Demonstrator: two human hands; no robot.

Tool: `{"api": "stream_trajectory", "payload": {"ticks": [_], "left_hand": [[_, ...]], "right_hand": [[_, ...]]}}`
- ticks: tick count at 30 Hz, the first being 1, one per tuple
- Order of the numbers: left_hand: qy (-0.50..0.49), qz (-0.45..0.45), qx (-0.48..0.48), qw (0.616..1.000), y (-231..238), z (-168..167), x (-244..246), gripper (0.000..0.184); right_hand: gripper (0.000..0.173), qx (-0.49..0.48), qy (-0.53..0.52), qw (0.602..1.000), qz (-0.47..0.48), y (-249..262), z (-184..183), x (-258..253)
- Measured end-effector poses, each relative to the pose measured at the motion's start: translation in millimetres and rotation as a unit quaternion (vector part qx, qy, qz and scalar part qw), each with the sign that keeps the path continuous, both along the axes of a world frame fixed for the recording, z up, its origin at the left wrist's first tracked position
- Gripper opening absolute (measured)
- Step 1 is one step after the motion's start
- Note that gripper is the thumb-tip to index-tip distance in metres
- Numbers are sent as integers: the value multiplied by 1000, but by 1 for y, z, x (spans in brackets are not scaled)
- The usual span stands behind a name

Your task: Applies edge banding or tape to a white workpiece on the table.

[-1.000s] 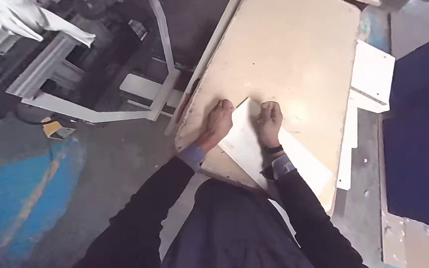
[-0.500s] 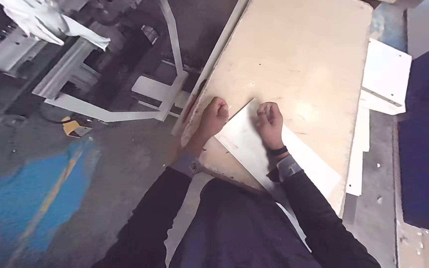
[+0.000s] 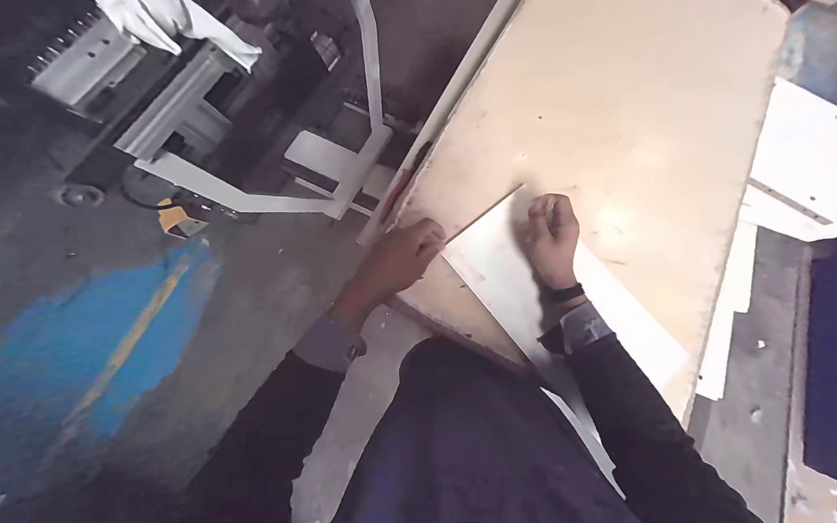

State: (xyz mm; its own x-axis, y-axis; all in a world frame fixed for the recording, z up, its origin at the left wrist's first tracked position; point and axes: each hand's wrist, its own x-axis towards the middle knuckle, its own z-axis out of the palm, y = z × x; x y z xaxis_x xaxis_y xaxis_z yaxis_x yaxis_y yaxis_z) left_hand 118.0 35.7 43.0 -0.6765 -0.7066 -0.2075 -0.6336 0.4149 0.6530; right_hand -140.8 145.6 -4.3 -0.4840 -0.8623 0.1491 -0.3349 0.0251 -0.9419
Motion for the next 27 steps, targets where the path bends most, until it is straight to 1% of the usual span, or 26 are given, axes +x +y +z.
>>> {"api": "stream_trajectory", "payload": {"ticks": [2, 5, 10, 12, 15, 17, 18, 20, 22, 25, 27], "left_hand": [[12, -20, -37, 999, 6, -9, 1, 24], [13, -42, -125, 991, 17, -18, -5, 22], [-31, 4, -204, 979, 34, -27, -21, 21], [-75, 12, -215, 974, 37, -26, -27, 21], [-155, 28, -178, 971, 37, -25, -39, 23], [-181, 44, -130, 974, 32, -23, -43, 22], [-176, 59, -100, 978, 28, -22, -43, 23], [-121, 93, -45, 987, 22, -24, -35, 26], [-46, 121, 4, 992, 15, -22, -23, 33], [48, 193, 85, 976, 18, -8, -12, 40], [128, 200, 122, 964, 23, 1, -15, 35]], "right_hand": [[20, 0, 4, 1000, -3, 1, -1, 0], [20, 3, 4, 1000, -5, 1, -1, 0], [24, 5, 16, 1000, -24, -5, -4, -4], [23, -3, 16, 1000, -27, -6, -5, -4], [22, 0, 20, 999, -29, -6, -6, -4], [23, 1, 22, 999, -29, -8, -6, -6], [23, 2, 22, 999, -29, -9, -6, -7], [23, 3, 20, 999, -26, -7, -5, -7], [23, 0, 12, 1000, -22, -7, -6, -6], [22, 1, -8, 1000, -6, -5, -5, -5], [28, 16, -7, 999, 32, -5, 1, 1]]}}
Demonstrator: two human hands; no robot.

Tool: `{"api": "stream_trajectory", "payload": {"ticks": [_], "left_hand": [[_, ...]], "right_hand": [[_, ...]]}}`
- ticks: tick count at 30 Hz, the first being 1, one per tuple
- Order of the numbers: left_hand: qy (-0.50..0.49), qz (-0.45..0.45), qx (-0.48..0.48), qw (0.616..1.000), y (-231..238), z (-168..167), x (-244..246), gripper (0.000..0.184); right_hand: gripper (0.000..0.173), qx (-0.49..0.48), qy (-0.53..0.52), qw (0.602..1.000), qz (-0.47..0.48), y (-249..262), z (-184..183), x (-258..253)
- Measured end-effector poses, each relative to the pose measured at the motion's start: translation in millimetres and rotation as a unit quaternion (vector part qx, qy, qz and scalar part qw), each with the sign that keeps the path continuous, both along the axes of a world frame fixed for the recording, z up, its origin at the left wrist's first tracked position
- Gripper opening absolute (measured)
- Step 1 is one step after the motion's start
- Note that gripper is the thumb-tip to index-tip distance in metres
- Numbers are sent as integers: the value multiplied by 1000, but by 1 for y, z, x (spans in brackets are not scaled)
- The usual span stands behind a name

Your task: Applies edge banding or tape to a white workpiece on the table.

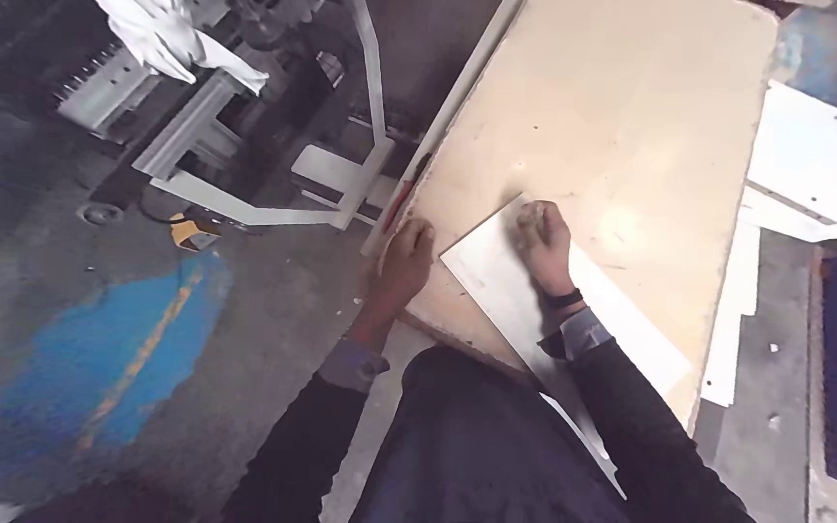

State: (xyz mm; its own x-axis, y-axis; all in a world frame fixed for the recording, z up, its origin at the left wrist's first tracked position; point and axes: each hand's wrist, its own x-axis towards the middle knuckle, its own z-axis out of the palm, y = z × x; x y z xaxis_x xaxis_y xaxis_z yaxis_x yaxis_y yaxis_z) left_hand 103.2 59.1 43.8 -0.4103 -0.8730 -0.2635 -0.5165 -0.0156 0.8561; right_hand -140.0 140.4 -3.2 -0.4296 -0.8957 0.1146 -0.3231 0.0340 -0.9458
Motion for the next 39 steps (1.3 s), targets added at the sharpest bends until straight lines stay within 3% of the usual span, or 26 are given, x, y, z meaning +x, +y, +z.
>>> {"api": "stream_trajectory", "payload": {"ticks": [4, 7, 9, 13, 15, 17, 19, 21, 24, 29, 32, 39], "left_hand": [[204, -20, 106, 973, 14, 7, -36, 23], [298, 56, 293, 907, 15, 5, -62, 18], [300, 97, 398, 862, 15, 3, -72, 17], [258, 40, 447, 855, 22, -4, -81, 25], [231, -56, 409, 881, 23, -1, -83, 33], [195, -119, 313, 922, 23, 4, -90, 35], [128, -161, 138, 969, 16, 13, -92, 28], [40, -171, -63, 982, 0, 22, -89, 27], [-67, -214, -186, 957, -30, 36, -90, 25], [-195, -353, -278, 872, -77, 2, -128, 17], [-285, -389, -239, 843, -83, 12, -148, 23], [-380, -421, -237, 789, -75, 27, -174, 17]], "right_hand": [[46, -25, 9, 992, 120, -4, 31, 37], [42, -61, 78, 988, 116, -1, 27, 49], [35, -78, 159, 980, 89, 7, 15, 41], [24, -101, 203, 974, 14, 29, -5, 20], [25, -92, 186, 978, -27, 36, -10, 8], [27, -83, 152, 983, -53, 41, -12, 6], [29, -76, 104, 986, -104, 44, -11, 8], [29, -67, 45, 986, -146, 44, -7, 3], [36, -70, -15, 986, -152, 43, -6, 3], [49, -85, -49, 983, -158, 41, -6, 6], [47, -122, -96, 976, -150, 42, -7, 3], [41, -138, -160, 966, -146, 44, -6, 1]]}}
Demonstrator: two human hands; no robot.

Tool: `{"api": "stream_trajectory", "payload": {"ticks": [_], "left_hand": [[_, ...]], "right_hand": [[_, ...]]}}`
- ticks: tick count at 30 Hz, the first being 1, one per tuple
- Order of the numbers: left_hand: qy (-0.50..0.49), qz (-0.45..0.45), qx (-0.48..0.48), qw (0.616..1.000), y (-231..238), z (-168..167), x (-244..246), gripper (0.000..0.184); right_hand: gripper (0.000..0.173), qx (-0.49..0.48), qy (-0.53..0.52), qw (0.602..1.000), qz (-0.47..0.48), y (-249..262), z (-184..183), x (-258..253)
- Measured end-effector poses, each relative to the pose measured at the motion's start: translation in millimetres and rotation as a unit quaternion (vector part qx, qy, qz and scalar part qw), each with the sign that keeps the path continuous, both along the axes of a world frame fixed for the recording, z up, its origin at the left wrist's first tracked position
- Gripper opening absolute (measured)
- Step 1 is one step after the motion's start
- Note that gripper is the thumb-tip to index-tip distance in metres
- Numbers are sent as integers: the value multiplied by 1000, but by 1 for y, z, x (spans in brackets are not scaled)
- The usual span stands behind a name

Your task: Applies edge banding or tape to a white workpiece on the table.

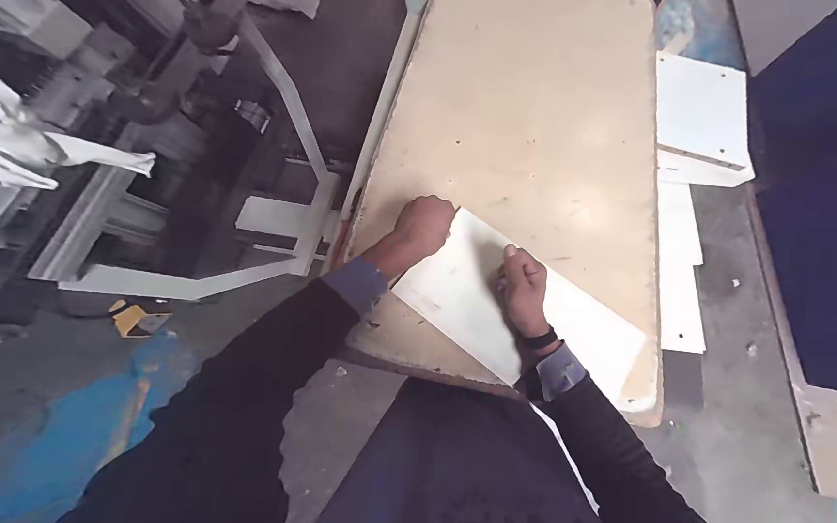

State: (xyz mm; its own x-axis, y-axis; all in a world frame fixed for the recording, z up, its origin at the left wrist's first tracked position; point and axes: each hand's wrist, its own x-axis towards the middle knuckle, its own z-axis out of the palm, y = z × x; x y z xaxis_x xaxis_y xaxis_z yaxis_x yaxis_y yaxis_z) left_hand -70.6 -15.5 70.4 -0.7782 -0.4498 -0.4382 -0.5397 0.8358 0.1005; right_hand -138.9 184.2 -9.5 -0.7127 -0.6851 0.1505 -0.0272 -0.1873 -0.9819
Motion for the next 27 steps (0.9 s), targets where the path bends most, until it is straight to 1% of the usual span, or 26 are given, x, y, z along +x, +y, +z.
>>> {"api": "stream_trajectory", "payload": {"ticks": [3, 6, 9, 13, 15, 17, 18, 20, 21, 22, 24, 27], "left_hand": [[-17, -14, -17, 1000, 4, 3, -4, 16], [-27, -13, -19, 999, 3, 3, -6, 18], [-56, 6, -29, 998, 11, 5, -10, 18], [-52, 41, -41, 997, 16, -3, -10, 20], [-25, 57, -47, 997, 17, -8, -6, 20], [15, 94, -41, 995, 18, -15, 1, 20], [40, 127, -29, 991, 20, -15, 6, 22], [118, 199, 30, 972, 31, -2, 19, 26], [158, 204, 51, 965, 34, 2, 26, 26], [192, 188, 59, 962, 35, 0, 31, 25], [218, 126, 48, 967, 35, -6, 38, 25], [198, 31, -8, 980, 26, -14, 36, 23]], "right_hand": [[39, -9, -17, 1000, 1, 2, -1, -2], [31, -8, -35, 999, 10, 4, 1, -2], [24, -5, -44, 999, 22, 6, 2, -4], [15, -5, -52, 998, 47, 5, 6, -5], [14, 11, -49, 997, 61, 4, 9, -7], [16, 31, -45, 996, 71, 2, 11, -8], [17, 39, -49, 995, 74, 2, 12, -9], [16, 44, -63, 994, 77, 2, 15, -10], [15, 43, -73, 993, 80, 2, 16, -11], [14, 40, -80, 992, 85, 2, 16, -12], [19, 41, -73, 992, 96, 5, 15, -13], [24, 57, -45, 993, 94, 4, 17, -14]]}}
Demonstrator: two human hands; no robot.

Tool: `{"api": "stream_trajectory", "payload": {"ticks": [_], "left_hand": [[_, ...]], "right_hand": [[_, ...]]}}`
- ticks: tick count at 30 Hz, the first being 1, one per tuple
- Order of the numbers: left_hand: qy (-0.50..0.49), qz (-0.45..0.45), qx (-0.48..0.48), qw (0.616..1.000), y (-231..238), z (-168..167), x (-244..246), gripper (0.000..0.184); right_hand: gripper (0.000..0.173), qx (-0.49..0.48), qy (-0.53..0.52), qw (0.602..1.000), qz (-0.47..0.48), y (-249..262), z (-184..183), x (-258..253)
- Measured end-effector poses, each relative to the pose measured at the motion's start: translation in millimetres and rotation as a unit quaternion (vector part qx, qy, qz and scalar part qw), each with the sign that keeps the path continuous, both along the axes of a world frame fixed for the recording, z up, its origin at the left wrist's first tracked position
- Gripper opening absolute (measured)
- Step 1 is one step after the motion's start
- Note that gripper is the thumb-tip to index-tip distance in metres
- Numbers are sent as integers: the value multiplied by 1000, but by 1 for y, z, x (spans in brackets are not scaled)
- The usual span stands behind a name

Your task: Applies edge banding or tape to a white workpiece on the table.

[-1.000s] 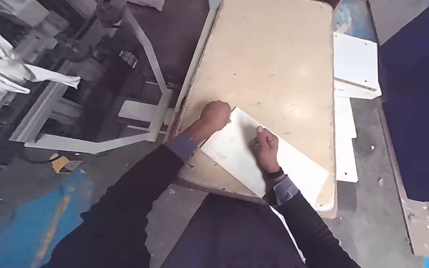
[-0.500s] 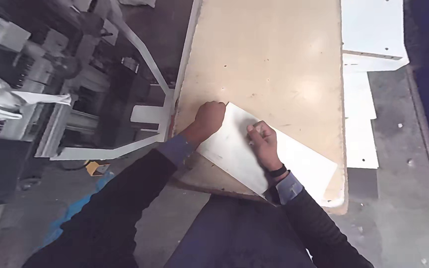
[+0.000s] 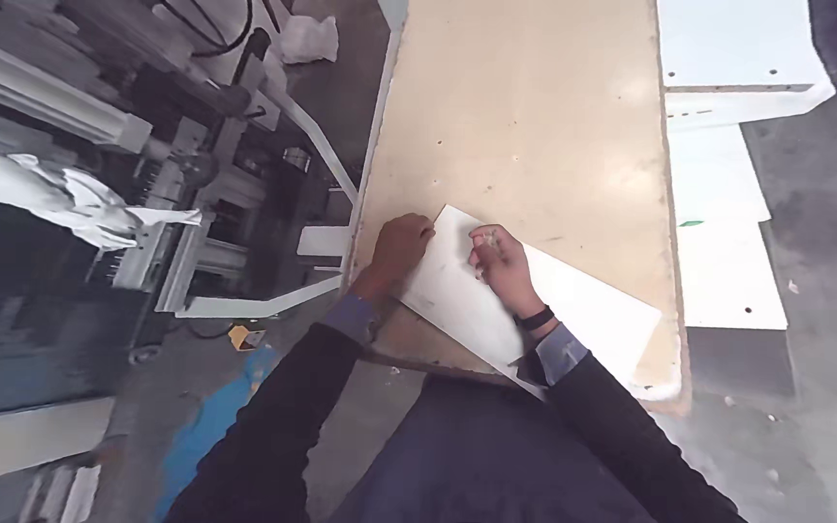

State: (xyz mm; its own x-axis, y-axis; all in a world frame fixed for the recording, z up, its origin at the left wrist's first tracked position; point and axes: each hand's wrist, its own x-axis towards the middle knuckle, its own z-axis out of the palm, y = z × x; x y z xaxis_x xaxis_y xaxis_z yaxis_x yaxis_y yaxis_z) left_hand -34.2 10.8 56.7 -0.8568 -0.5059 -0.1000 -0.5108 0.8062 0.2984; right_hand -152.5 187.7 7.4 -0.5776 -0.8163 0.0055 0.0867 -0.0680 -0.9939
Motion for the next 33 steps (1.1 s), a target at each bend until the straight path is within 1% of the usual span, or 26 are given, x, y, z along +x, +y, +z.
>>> {"api": "stream_trajectory", "payload": {"ticks": [2, 4, 8, 9, 10, 12, 14, 15, 17, 18, 20, 23, 25, 28, 31, 33], "left_hand": [[-15, -44, -44, 998, -15, -14, -4, 23], [-35, -68, -70, 995, -19, -18, -8, 22], [-163, -44, -74, 983, -13, -13, -19, 28], [-187, -36, -68, 979, -13, -12, -21, 29], [-188, -21, -55, 980, -13, -15, -20, 30], [-146, 22, -30, 989, -5, -17, -16, 30], [-102, 74, -2, 992, 10, -9, -12, 29], [-82, 100, 9, 992, 11, -13, -10, 29], [-23, 125, 0, 992, 5, -34, -2, 29], [-2, 132, 4, 991, 10, -34, 3, 28], [15, 149, 19, 988, 25, -22, 10, 28], [58, 176, 26, 982, 30, -24, 12, 29], [80, 208, 45, 974, 29, -27, 11, 31], [118, 244, 105, 957, 13, -33, 12, 39], [161, 284, 198, 924, 4, -43, 27, 39], [176, 312, 229, 905, 4, -46, 33, 40]], "right_hand": [[23, 2, 11, 1000, -5, -1, -1, 0], [22, 4, 18, 1000, -16, -2, -3, 0], [22, 12, 33, 999, -23, -2, -5, -1], [22, 13, 36, 999, -24, -3, -5, -1], [22, 13, 39, 999, -27, -4, -6, -1], [22, 10, 45, 998, -35, -5, -7, 0], [20, 7, 49, 998, -44, -5, -6, 2], [18, 3, 50, 998, -47, -5, -6, 3], [15, -4, 59, 997, -52, -6, -7, 4], [15, -3, 65, 996, -57, -6, -7, 6], [19, 2, 81, 995, -59, -6, -6, 8], [33, -13, 83, 995, -53, -6, -8, 10], [39, -16, 85, 995, -52, -6, -10, 10], [40, -16, 104, 993, -59, -8, -14, 11], [34, 3, 130, 990, -56, -10, -16, 9], [27, 16, 131, 990, -52, -10, -17, 9]]}}
